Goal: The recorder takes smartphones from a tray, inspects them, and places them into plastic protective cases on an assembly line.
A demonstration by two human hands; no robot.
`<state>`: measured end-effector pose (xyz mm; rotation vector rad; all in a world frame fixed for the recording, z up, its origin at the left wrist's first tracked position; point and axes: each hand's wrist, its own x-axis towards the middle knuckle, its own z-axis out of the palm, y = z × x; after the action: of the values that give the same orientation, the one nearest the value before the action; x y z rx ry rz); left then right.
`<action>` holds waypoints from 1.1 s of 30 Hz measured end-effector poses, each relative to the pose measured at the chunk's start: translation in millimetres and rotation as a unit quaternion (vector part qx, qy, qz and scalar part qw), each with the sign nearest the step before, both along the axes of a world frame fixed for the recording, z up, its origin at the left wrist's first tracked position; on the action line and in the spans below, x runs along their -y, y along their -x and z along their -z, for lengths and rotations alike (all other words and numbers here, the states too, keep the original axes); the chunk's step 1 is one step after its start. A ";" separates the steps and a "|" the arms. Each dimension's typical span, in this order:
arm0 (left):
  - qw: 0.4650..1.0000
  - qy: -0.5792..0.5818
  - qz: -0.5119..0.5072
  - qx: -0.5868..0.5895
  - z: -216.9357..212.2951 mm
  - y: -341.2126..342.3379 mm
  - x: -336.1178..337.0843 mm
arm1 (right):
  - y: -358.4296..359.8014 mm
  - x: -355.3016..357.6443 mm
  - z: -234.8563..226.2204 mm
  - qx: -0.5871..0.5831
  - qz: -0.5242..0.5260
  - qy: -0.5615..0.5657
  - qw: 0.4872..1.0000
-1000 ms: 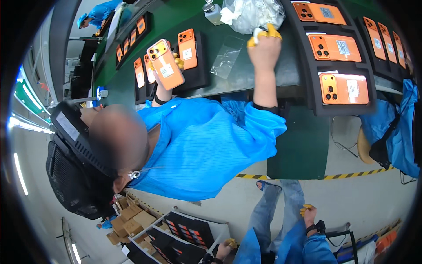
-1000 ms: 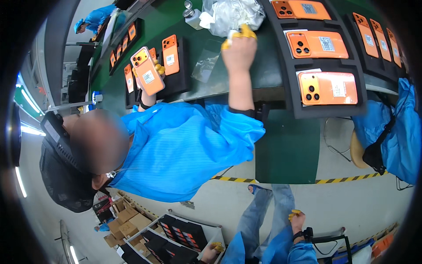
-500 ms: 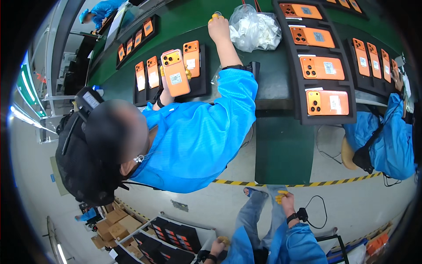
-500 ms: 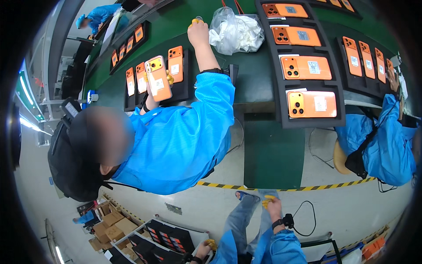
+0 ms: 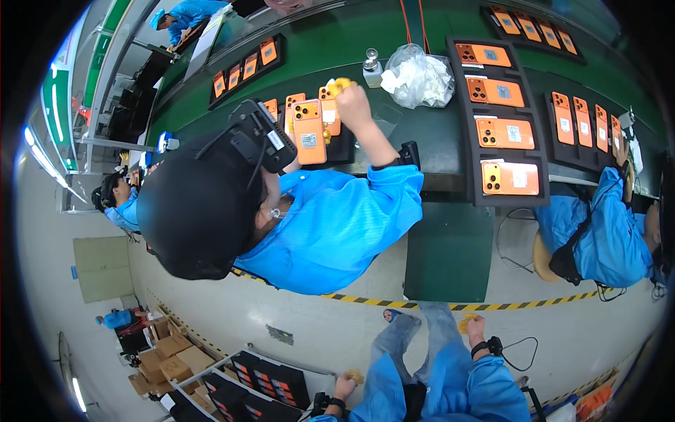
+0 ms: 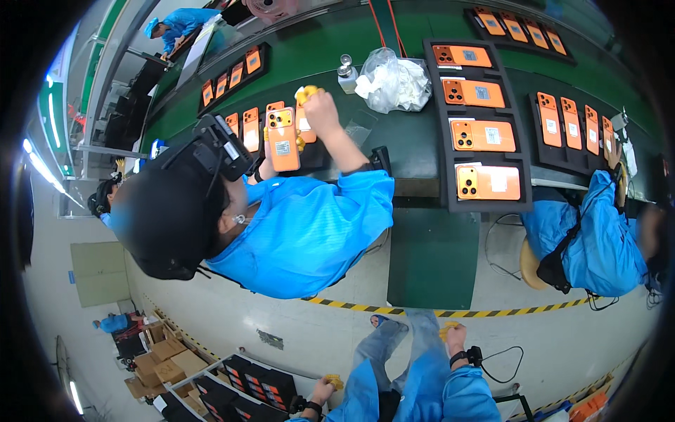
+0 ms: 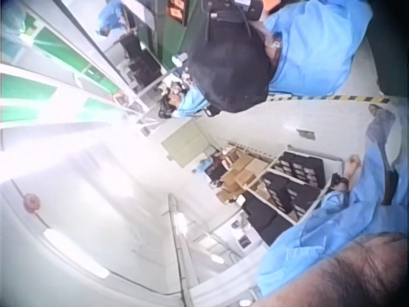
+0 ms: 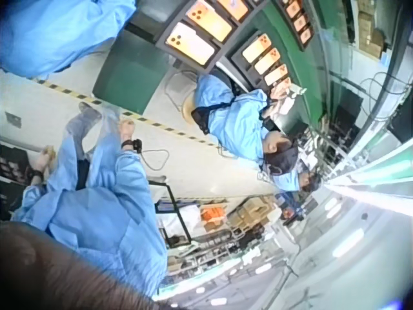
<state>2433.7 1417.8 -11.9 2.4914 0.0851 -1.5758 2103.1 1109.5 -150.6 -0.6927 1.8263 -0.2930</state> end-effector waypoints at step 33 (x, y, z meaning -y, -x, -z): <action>0.996 0.080 0.042 0.026 -28.4 -28.2 3.8 | -7.4 -16.1 3.9 0.095 0.083 -0.030 0.992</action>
<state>2461.9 1414.0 16.5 2.4383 -0.1501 -1.4834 2110.5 1125.6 -154.6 -0.4562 1.7043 -0.3988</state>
